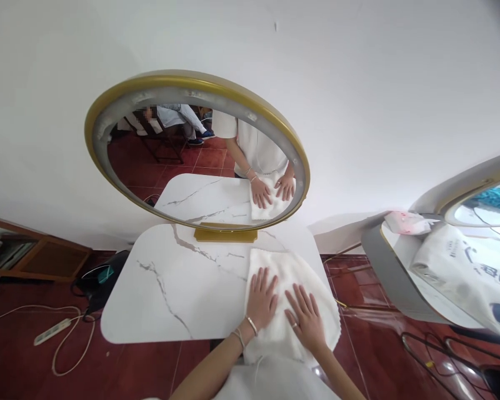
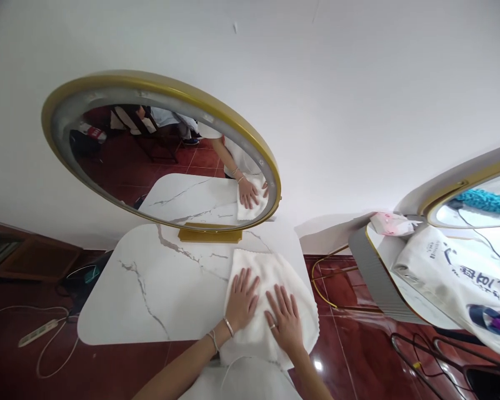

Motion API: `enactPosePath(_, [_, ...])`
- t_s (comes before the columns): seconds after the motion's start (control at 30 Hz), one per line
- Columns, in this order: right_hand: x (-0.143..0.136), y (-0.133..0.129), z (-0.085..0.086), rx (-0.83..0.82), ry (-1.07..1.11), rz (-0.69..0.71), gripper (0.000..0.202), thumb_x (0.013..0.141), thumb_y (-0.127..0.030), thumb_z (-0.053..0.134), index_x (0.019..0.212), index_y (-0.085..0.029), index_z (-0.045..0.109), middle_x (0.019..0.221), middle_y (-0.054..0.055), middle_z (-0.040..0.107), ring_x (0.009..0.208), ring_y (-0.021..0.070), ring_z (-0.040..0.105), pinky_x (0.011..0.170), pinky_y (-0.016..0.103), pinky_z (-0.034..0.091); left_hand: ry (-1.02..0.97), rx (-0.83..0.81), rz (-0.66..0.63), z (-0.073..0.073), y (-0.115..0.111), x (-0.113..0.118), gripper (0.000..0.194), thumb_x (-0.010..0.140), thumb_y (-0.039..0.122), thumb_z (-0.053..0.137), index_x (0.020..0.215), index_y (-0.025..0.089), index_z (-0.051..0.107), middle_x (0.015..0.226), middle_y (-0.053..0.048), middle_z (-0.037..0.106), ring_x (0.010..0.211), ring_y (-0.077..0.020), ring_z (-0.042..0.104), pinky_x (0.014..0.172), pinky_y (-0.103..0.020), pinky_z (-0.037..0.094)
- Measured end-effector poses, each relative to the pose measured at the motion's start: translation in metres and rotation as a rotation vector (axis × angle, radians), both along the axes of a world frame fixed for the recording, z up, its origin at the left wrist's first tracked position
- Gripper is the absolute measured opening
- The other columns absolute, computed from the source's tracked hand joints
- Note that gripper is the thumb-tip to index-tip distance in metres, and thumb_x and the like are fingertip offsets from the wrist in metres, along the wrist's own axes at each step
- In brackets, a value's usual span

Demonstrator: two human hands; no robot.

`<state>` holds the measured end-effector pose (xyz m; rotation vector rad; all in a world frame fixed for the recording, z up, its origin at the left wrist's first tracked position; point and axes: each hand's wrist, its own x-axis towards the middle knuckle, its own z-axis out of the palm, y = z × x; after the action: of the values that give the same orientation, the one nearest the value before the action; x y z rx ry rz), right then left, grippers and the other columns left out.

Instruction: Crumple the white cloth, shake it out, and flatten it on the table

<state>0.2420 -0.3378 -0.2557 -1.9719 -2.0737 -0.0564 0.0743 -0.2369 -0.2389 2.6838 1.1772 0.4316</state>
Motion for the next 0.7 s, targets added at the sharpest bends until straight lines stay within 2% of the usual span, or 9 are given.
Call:
enactPosePath(0.1, [0.015,-0.008,-0.003,0.011,-0.033,-0.015,0.064,0.094,-0.038,0.044,0.151,-0.031,0.016,0.156,0.006,0.023,0.141,0.0292,0.026,0.109,0.052,0.028,-0.028,-0.010,-0.010,-0.003,-0.012,0.018,0.059,0.092,0.032,0.044,0.148,0.025,0.027,0.159,-0.008,0.016,0.145,-0.0308,0.013,0.114,-0.052,0.024])
enactPosePath(0.2, [0.032,0.000,-0.006,0.032,-0.028,-0.040,0.065,0.093,-0.040,0.043,0.152,-0.032,0.015,0.156,0.006,0.023,0.141,0.0292,0.027,0.108,0.052,0.029,-0.056,-0.059,0.006,-0.005,-0.003,0.036,0.058,0.090,0.036,0.050,0.145,0.028,0.034,0.157,-0.008,0.021,0.143,-0.0317,0.021,0.112,-0.052,0.028])
enactPosePath(0.33, [0.058,0.022,-0.007,0.034,-0.006,-0.035,0.061,0.094,-0.042,0.041,0.150,-0.032,0.020,0.155,0.005,0.025,0.141,0.0282,0.027,0.110,0.052,0.027,-0.052,-0.173,0.140,0.005,0.041,0.062,0.064,0.083,0.043,0.058,0.141,0.025,0.038,0.154,-0.014,0.023,0.129,-0.0333,0.042,0.100,-0.047,0.042])
enactPosePath(0.4, [0.071,0.033,-0.004,0.021,0.006,-0.007,0.056,0.094,-0.043,0.041,0.148,-0.031,0.029,0.153,0.005,0.030,0.140,0.0273,0.029,0.111,0.051,0.026,0.010,-0.225,0.209,0.015,0.071,0.073,0.064,0.086,0.037,0.054,0.143,0.019,0.033,0.150,-0.018,0.028,0.118,-0.0288,0.052,0.091,-0.040,0.048])
enactPosePath(0.47, [0.081,0.043,-0.001,0.007,0.041,0.017,0.050,0.094,-0.047,0.041,0.141,-0.031,0.042,0.149,0.005,0.038,0.137,0.0275,0.035,0.108,0.050,0.031,0.086,-0.257,0.235,0.025,0.098,0.080,0.057,0.086,0.025,0.050,0.140,0.013,0.036,0.137,-0.020,0.043,0.107,-0.0256,0.058,0.084,-0.036,0.050])
enactPosePath(0.53, [0.088,0.053,0.004,0.016,0.124,0.025,0.042,0.094,-0.046,0.042,0.131,-0.030,0.053,0.138,0.007,0.051,0.128,0.0284,0.046,0.100,0.049,0.040,0.140,-0.264,0.201,0.034,0.117,0.083,0.043,0.083,0.017,0.051,0.125,0.009,0.052,0.114,-0.018,0.057,0.100,-0.0271,0.060,0.082,-0.038,0.049])
enactPosePath(0.6, [0.090,0.065,0.012,0.051,0.208,0.021,0.038,0.095,-0.041,0.040,0.128,-0.028,0.055,0.125,0.009,0.060,0.116,0.0281,0.054,0.092,0.047,0.045,0.160,-0.248,0.113,0.044,0.126,0.080,0.026,0.080,0.016,0.054,0.104,0.011,0.063,0.099,-0.016,0.061,0.102,-0.0302,0.057,0.086,-0.042,0.047])
enactPosePath(0.7, [0.084,0.088,0.034,0.144,0.264,0.007,0.045,0.094,-0.033,0.040,0.137,-0.021,0.044,0.126,0.013,0.058,0.119,0.0283,0.051,0.094,0.047,0.044,0.163,-0.217,-0.085,0.061,0.121,0.069,0.014,0.081,0.018,0.057,0.094,0.017,0.065,0.102,-0.012,0.061,0.106,-0.0281,0.054,0.089,-0.039,0.045])
